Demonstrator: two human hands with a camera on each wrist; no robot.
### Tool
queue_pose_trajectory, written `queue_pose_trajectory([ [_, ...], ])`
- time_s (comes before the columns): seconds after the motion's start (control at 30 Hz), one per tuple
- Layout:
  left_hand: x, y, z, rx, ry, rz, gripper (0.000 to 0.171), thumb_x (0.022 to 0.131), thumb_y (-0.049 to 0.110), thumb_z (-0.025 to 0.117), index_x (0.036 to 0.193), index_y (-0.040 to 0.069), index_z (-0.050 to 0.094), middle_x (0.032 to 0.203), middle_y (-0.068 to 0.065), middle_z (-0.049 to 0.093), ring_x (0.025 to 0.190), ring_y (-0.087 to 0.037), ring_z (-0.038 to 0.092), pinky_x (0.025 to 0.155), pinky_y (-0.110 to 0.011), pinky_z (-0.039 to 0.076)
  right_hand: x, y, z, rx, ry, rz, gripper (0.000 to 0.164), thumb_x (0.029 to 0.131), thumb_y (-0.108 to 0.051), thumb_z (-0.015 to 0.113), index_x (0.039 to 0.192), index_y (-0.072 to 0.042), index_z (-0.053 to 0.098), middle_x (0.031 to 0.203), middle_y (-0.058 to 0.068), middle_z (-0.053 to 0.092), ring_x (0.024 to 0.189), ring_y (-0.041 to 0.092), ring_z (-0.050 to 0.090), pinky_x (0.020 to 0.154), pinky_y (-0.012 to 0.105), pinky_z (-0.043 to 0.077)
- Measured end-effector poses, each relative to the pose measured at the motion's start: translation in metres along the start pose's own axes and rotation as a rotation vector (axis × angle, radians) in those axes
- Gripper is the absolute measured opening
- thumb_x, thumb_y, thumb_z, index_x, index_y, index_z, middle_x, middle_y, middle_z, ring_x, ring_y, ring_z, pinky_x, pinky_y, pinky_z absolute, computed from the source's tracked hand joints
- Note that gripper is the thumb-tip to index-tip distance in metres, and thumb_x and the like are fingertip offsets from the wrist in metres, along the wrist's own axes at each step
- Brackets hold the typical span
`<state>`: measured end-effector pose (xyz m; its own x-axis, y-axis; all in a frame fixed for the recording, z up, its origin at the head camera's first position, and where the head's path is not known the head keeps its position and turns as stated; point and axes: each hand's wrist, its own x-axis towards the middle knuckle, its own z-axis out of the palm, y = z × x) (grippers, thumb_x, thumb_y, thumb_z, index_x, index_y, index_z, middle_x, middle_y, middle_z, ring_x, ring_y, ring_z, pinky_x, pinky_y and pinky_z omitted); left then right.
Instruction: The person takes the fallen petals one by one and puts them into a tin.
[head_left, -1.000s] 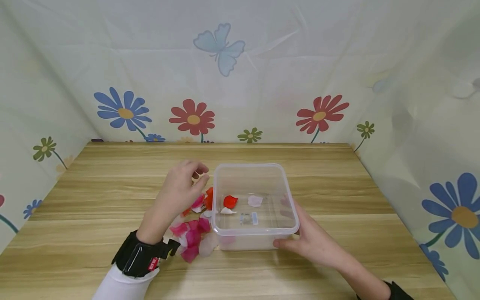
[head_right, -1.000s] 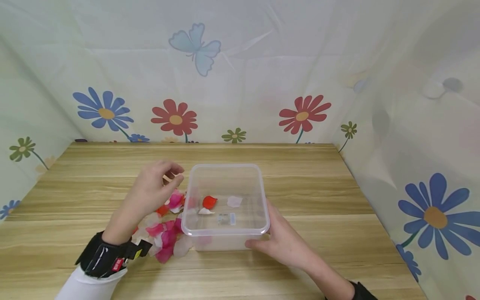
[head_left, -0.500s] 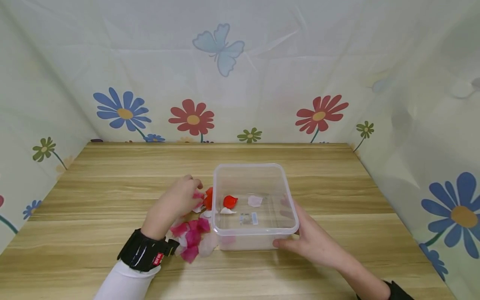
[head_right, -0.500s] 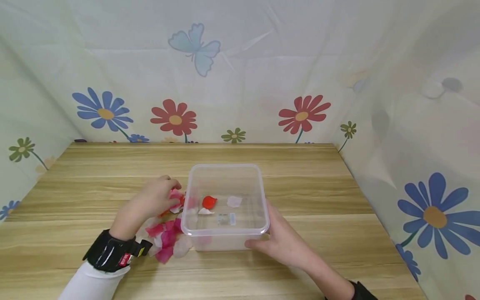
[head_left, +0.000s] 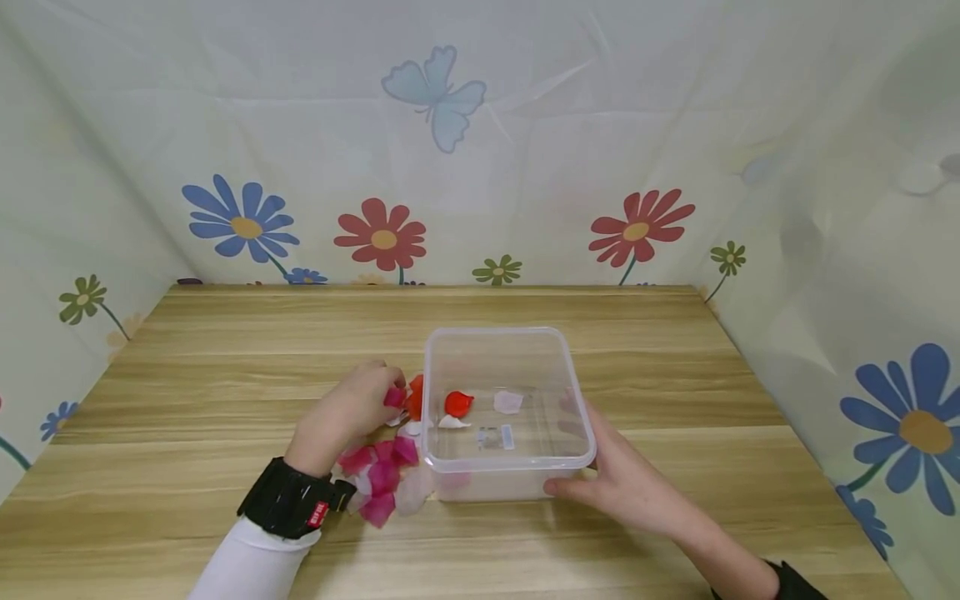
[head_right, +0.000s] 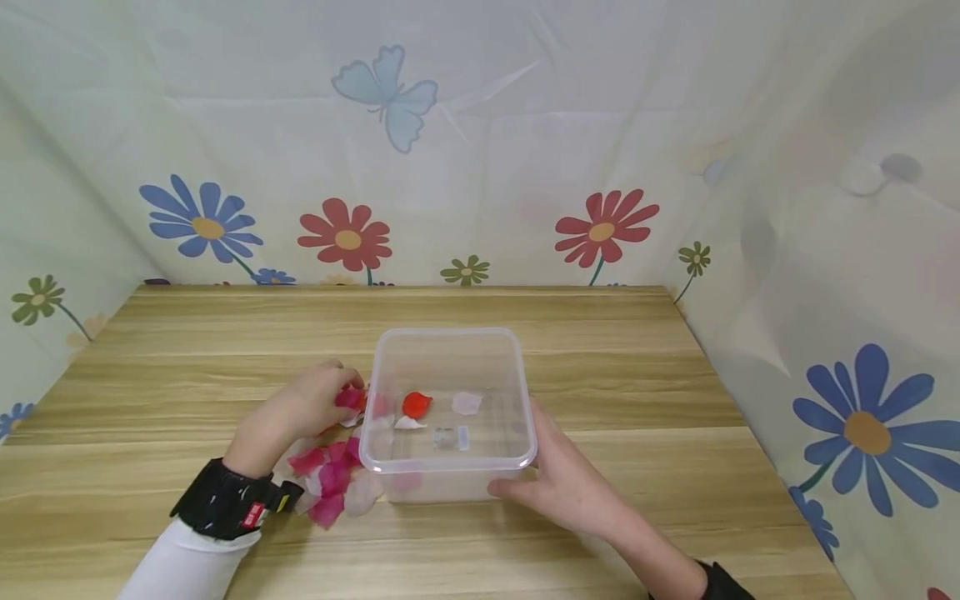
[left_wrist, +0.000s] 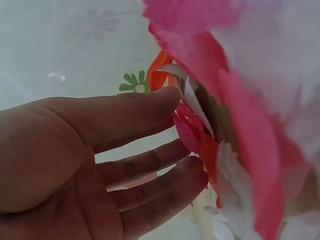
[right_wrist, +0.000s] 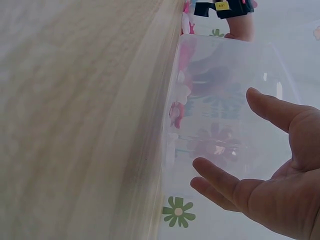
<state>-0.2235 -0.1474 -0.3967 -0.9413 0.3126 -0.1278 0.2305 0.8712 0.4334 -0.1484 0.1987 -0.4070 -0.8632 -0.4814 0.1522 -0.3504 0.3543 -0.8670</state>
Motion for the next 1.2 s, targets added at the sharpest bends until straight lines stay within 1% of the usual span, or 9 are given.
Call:
queue_pose_trajectory([
  [0.27, 0.002, -0.004, 0.000, 0.002, 0.008, 0.027, 0.014, 0.088, -0.001, 0.076, 0.101, 0.003, 0.071, 0.093, -0.009, 0.063, 0.086, -0.025, 0.058, 0.084, -0.042, 0.056, 0.001, 0.000, 0.001, 0.022, -0.011, -0.003, 0.112, 0.077, 0.000, 0.088, 0.163, -0.009, 0.016, 0.155, 0.026, 0.034, 0.130, 0.048, 0.049, 0.096, 0.045, 0.053],
  [0.43, 0.002, -0.004, -0.002, -0.033, 0.002, -0.001, 0.014, 0.088, -0.006, 0.074, 0.099, 0.002, 0.071, 0.091, -0.009, 0.063, 0.084, -0.026, 0.058, 0.082, -0.041, 0.056, 0.001, 0.000, 0.000, 0.024, -0.009, -0.002, 0.111, 0.078, -0.001, 0.088, 0.163, -0.010, 0.018, 0.154, 0.024, 0.036, 0.128, 0.047, 0.051, 0.096, 0.044, 0.053],
  [0.53, 0.001, -0.003, -0.004, -0.033, 0.005, -0.011, 0.015, 0.088, -0.008, 0.072, 0.099, 0.002, 0.072, 0.089, -0.009, 0.062, 0.083, -0.026, 0.058, 0.081, -0.040, 0.056, 0.000, 0.001, 0.000, 0.019, -0.006, 0.001, 0.110, 0.078, -0.002, 0.088, 0.163, -0.012, 0.019, 0.153, 0.024, 0.037, 0.129, 0.046, 0.051, 0.096, 0.048, 0.053],
  [0.63, 0.002, -0.003, -0.005, -0.029, 0.009, -0.009, 0.015, 0.088, -0.008, 0.072, 0.099, 0.002, 0.072, 0.088, -0.008, 0.062, 0.082, -0.025, 0.057, 0.080, -0.039, 0.056, 0.000, 0.001, 0.000, 0.015, -0.002, 0.006, 0.110, 0.078, -0.003, 0.088, 0.163, -0.013, 0.020, 0.153, 0.024, 0.037, 0.130, 0.047, 0.049, 0.097, 0.051, 0.052],
  [0.73, 0.001, -0.003, -0.006, -0.027, 0.014, -0.001, 0.013, 0.087, -0.006, 0.074, 0.097, 0.002, 0.073, 0.087, -0.007, 0.062, 0.081, -0.025, 0.057, 0.080, -0.039, 0.056, 0.000, 0.001, 0.000, 0.014, -0.001, 0.008, 0.109, 0.078, -0.003, 0.088, 0.162, -0.012, 0.020, 0.153, 0.025, 0.038, 0.130, 0.047, 0.049, 0.097, 0.051, 0.052],
  [0.97, -0.001, -0.002, -0.011, -0.052, 0.017, -0.017, 0.011, 0.087, -0.004, 0.077, 0.091, 0.004, 0.071, 0.082, -0.006, 0.059, 0.078, -0.024, 0.055, 0.072, -0.036, 0.054, 0.000, 0.000, 0.000, 0.020, -0.005, 0.007, 0.110, 0.078, -0.002, 0.088, 0.163, -0.010, 0.018, 0.153, 0.022, 0.038, 0.129, 0.046, 0.050, 0.096, 0.045, 0.053],
  [1.03, -0.001, -0.003, -0.014, -0.061, 0.019, -0.023, 0.010, 0.087, -0.003, 0.077, 0.090, 0.004, 0.071, 0.081, -0.006, 0.058, 0.077, -0.024, 0.055, 0.070, -0.035, 0.053, 0.000, 0.000, -0.001, 0.019, -0.004, 0.009, 0.111, 0.078, -0.002, 0.088, 0.163, -0.011, 0.018, 0.154, 0.022, 0.037, 0.130, 0.046, 0.049, 0.096, 0.045, 0.052],
  [1.1, -0.002, -0.005, -0.016, -0.068, 0.024, -0.028, 0.009, 0.087, -0.003, 0.078, 0.090, 0.004, 0.071, 0.080, -0.006, 0.058, 0.076, -0.024, 0.055, 0.068, -0.034, 0.053, 0.000, 0.000, 0.000, 0.020, -0.003, 0.007, 0.111, 0.077, -0.002, 0.088, 0.163, -0.010, 0.018, 0.153, 0.023, 0.037, 0.129, 0.047, 0.050, 0.097, 0.048, 0.052],
  [1.2, -0.005, -0.005, -0.021, -0.074, 0.046, -0.009, 0.006, 0.088, -0.002, 0.077, 0.091, 0.002, 0.074, 0.081, -0.006, 0.061, 0.074, -0.024, 0.056, 0.068, -0.034, 0.054, 0.000, 0.000, 0.000, 0.016, -0.006, 0.010, 0.112, 0.077, -0.001, 0.088, 0.163, -0.009, 0.017, 0.153, 0.024, 0.037, 0.127, 0.047, 0.052, 0.097, 0.050, 0.052],
])
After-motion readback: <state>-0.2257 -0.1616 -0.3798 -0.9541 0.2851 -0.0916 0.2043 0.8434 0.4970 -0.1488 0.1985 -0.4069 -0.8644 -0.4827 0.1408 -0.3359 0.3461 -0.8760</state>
